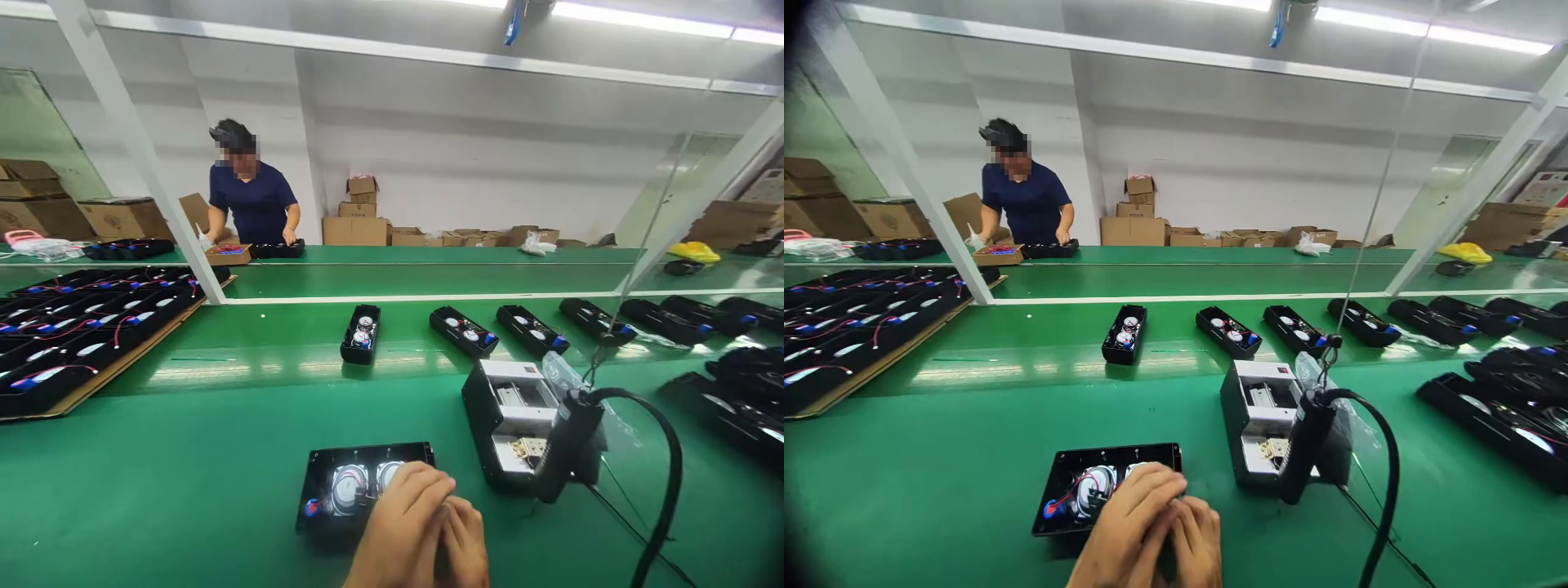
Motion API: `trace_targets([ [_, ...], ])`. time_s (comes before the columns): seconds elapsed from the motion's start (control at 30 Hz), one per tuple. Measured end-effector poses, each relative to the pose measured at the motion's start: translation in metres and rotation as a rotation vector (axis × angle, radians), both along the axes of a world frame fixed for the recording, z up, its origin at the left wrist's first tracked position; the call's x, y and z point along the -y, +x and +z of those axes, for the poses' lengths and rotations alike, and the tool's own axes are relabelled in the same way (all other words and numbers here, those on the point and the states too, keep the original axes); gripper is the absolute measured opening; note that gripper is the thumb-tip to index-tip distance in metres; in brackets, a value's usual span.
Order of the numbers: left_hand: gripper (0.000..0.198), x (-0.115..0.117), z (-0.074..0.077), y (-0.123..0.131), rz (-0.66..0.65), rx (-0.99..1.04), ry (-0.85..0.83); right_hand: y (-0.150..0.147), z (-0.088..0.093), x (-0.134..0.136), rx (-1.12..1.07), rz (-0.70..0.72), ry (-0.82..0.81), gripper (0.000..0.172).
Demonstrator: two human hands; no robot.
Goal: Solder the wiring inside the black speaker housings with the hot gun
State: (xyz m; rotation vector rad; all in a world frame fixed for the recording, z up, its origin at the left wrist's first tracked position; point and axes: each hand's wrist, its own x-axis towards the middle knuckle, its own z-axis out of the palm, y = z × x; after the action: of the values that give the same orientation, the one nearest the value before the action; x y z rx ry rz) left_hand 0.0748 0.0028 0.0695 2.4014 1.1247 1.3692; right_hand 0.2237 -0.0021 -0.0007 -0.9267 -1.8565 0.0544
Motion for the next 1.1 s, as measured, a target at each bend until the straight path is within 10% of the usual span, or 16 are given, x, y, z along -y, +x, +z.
trace_targets([
  [0.27,0.033,0.052,-0.013,-0.097,0.372,0.002,0.082,-0.076,0.036,-0.025,-0.168,0.317,-0.19,0.014],
  [0.43,0.042,0.059,-0.048,-0.139,0.564,-0.092,0.008,-0.063,0.062,-0.034,0.298,0.375,-0.164,0.029],
  [0.63,0.067,0.046,-0.07,-0.14,0.435,-0.367,-0.114,-0.056,0.072,-0.035,0.902,0.436,-0.165,0.013],
  [1.1,0.052,0.024,-0.065,-0.132,0.323,-0.498,-0.093,-0.068,0.089,-0.04,1.066,0.501,-0.323,0.013],
])
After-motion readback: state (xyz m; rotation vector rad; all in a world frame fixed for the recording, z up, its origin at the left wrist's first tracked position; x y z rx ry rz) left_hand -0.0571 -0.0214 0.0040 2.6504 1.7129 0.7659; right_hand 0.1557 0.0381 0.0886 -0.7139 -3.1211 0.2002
